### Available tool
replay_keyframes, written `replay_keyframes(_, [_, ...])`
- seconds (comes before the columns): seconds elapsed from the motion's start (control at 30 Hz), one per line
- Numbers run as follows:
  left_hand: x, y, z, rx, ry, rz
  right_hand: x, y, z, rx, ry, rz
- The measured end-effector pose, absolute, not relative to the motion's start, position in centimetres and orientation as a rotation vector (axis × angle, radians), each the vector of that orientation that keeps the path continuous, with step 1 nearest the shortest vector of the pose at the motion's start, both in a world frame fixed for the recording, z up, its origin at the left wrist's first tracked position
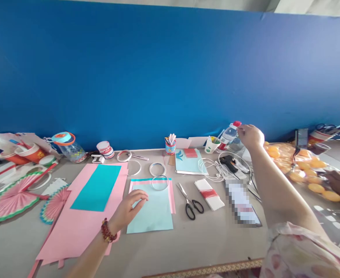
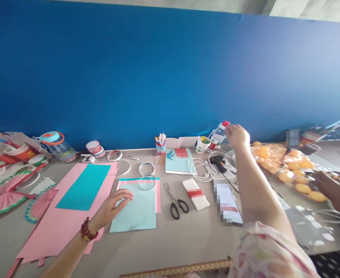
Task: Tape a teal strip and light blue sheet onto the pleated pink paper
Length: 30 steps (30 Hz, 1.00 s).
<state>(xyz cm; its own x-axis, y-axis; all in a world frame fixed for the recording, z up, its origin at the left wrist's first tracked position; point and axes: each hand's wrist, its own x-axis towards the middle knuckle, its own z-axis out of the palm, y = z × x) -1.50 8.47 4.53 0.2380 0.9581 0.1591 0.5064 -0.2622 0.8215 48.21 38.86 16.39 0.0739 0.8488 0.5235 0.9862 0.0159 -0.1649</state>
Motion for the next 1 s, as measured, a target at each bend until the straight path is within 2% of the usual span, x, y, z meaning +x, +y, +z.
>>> replay_keyframes(0.43, [-0.9,8.8,5.0,1.853,1.261,0.734,47.6,37.1,13.4,-1.951,-1.789,-0.386])
replay_keyframes(0.7, [-1.5,8.8,4.6,1.872,1.303,0.703,46.3,40.4,12.1,-2.163,-1.577,-0.066])
replay_keyframes(1.0, [-1.2,9.4,4.3,1.863,1.261,0.661,47.0,40.0,12.2,-2.146,-1.588,-0.132])
